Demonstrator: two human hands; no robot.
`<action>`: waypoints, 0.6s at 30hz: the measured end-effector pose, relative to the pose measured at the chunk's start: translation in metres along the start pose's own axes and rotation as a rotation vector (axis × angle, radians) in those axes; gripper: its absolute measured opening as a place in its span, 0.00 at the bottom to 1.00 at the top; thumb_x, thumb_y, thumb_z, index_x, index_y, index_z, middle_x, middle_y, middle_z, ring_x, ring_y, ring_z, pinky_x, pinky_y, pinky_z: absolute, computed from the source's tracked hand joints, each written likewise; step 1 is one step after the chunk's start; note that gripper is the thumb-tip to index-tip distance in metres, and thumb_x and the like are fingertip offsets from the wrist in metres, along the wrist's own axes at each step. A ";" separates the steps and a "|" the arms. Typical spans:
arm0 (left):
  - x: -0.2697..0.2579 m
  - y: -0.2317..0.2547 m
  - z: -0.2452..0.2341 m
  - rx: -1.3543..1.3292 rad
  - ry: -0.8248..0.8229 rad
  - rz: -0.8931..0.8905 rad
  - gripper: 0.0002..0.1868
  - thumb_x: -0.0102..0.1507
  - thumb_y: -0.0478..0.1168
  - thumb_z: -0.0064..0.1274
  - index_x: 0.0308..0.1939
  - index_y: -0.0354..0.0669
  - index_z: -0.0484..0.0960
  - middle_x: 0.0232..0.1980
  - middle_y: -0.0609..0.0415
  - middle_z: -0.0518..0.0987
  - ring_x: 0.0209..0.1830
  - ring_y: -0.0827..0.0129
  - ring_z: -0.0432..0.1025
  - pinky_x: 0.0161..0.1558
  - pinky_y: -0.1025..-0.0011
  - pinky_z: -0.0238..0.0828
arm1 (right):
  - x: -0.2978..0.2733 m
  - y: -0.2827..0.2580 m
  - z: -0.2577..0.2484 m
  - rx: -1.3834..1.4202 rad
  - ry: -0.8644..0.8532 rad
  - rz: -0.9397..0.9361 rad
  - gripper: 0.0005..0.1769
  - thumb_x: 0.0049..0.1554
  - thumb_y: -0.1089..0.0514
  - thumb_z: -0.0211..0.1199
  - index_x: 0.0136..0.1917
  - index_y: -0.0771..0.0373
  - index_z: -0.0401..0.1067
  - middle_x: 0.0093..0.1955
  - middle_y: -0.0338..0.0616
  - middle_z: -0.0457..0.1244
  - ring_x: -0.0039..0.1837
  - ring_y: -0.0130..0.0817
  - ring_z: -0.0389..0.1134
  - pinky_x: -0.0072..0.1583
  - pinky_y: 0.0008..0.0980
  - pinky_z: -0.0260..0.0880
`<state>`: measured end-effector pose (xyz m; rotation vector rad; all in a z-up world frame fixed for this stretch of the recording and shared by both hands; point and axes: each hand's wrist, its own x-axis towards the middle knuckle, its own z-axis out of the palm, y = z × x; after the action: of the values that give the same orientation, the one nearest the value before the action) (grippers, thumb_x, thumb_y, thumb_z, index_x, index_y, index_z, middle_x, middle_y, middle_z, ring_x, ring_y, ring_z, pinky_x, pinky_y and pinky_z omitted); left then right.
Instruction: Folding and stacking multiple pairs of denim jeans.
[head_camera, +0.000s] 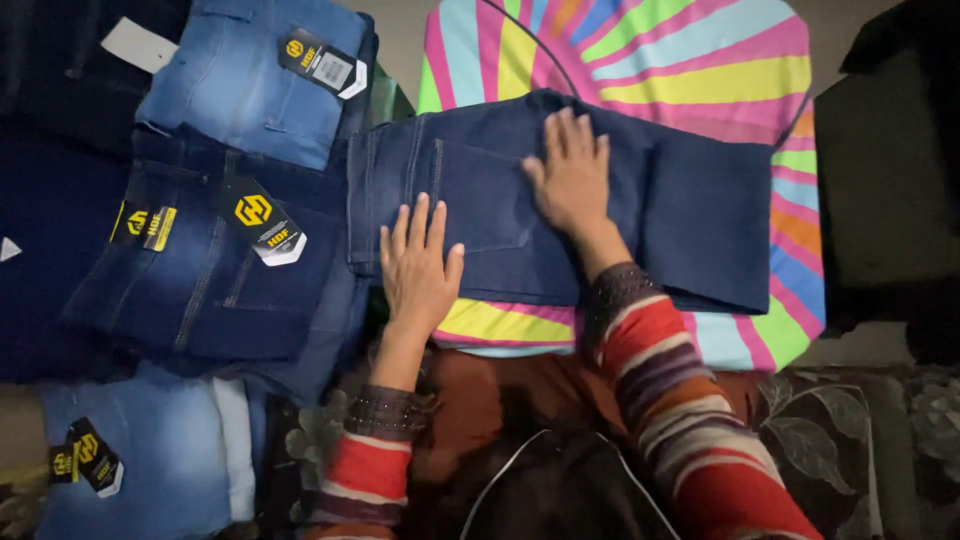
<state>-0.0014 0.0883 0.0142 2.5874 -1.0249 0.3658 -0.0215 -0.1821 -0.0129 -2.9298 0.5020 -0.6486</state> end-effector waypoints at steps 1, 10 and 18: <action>-0.002 0.000 -0.001 -0.002 -0.007 -0.005 0.34 0.67 0.52 0.48 0.76 0.46 0.66 0.80 0.43 0.60 0.78 0.46 0.55 0.73 0.39 0.47 | 0.005 0.001 0.011 0.000 -0.008 -0.001 0.39 0.65 0.39 0.59 0.80 0.63 0.59 0.81 0.60 0.51 0.81 0.61 0.49 0.74 0.68 0.48; 0.002 0.003 0.002 0.032 0.024 0.005 0.33 0.66 0.52 0.45 0.75 0.48 0.68 0.79 0.47 0.62 0.76 0.47 0.58 0.69 0.39 0.54 | 0.012 -0.088 -0.002 0.082 -0.011 -0.299 0.45 0.55 0.36 0.67 0.78 0.57 0.62 0.78 0.56 0.54 0.81 0.59 0.50 0.73 0.68 0.51; 0.005 0.016 -0.013 0.024 0.004 -0.037 0.34 0.65 0.48 0.49 0.74 0.40 0.69 0.79 0.46 0.63 0.76 0.46 0.58 0.72 0.39 0.52 | 0.048 -0.077 0.009 0.039 -0.014 -0.108 0.36 0.63 0.38 0.59 0.78 0.54 0.59 0.80 0.44 0.54 0.80 0.44 0.53 0.77 0.56 0.46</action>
<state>-0.0101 0.0794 0.0311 2.6213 -0.9762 0.3761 0.0459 -0.1256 0.0101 -2.9383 0.3282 -0.6423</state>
